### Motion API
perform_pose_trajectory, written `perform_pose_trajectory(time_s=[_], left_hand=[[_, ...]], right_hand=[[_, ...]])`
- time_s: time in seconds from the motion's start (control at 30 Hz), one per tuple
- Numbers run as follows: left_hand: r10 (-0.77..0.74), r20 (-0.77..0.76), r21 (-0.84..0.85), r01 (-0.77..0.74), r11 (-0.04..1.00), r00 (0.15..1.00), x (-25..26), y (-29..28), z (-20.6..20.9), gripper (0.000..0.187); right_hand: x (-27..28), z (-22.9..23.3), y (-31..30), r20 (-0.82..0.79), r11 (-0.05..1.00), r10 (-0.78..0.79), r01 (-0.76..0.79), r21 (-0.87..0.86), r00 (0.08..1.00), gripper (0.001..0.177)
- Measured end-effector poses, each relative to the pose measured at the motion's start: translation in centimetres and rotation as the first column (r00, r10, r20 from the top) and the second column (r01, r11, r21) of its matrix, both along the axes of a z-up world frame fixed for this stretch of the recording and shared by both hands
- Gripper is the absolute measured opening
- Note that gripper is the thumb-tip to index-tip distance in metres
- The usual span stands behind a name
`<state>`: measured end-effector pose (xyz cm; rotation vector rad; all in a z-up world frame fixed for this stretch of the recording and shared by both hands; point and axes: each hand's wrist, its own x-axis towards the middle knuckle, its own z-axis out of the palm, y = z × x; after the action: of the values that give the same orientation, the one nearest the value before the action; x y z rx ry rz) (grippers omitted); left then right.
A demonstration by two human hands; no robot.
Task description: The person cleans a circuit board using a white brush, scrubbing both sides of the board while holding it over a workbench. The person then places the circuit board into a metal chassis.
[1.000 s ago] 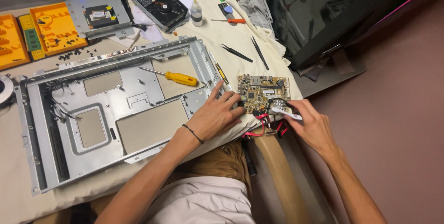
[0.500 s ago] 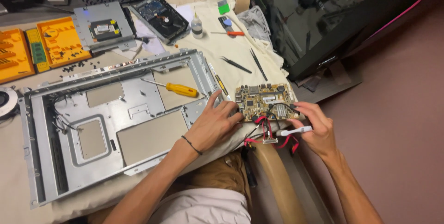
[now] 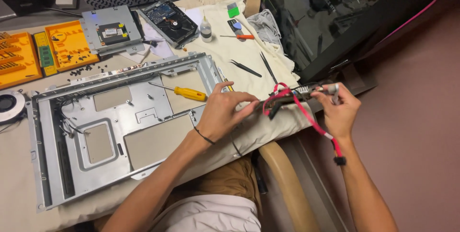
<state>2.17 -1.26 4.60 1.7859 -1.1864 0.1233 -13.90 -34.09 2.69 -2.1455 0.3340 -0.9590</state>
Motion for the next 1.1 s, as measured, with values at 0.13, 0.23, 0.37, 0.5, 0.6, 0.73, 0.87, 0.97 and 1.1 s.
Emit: perform_pose_trajectory(time_s=[0.13,0.23,0.37,0.5,0.6,0.73,0.87,0.97,1.1], left_hand=[[-0.008,-0.179,0.006,0.01,1.0,0.984,2.4,-1.7,1.0,0.017],[0.056,-0.331,0.119,-0.017,0.993,0.942,4.0,-2.4,-0.5,0.018],[0.207,-0.343,0.275,-0.113,0.955,0.916,5.8,-3.5,-3.8,0.02],[0.217,-0.168,0.358,-0.146,0.922,0.961,5.7,-3.5,-5.6,0.029],[0.124,-0.014,0.427,-0.106,0.898,0.992,5.2,-2.9,-6.5,0.044],[0.142,0.055,0.475,-0.151,0.867,0.988,2.5,-1.2,-3.5,0.061],[0.065,0.023,0.483,-0.068,0.873,0.998,1.1,0.7,-2.2,0.08],[0.049,-0.007,0.494,-0.039,0.869,0.999,0.1,2.1,-1.3,0.09],[0.037,-0.005,0.557,-0.027,0.83,0.999,-1.8,2.3,0.0,0.096]], right_hand=[[2.9,-3.1,-3.2,-0.104,0.974,-0.049,0.07,0.214,0.993,0.02],[5.3,-5.3,-3.4,-0.098,0.967,-0.001,0.026,0.252,0.995,0.029],[6.2,-4.9,-1.0,-0.22,0.874,0.092,0.027,0.485,0.971,0.029],[5.9,-4.3,0.3,-0.248,0.847,0.162,-0.006,0.531,0.955,0.044],[4.6,-4.0,0.6,-0.284,0.859,0.13,0.035,0.511,0.95,0.047],[0.5,-1.2,-0.2,-0.513,0.948,0.064,0.108,0.298,0.856,0.051],[-4.6,1.4,1.0,-0.805,0.987,-0.153,0.051,-0.152,0.573,0.051],[-6.8,4.4,4.1,-0.845,0.976,-0.196,0.017,-0.216,0.498,0.045],[-7.0,5.5,8.3,-0.723,0.994,-0.061,-0.022,-0.104,0.688,0.032]])
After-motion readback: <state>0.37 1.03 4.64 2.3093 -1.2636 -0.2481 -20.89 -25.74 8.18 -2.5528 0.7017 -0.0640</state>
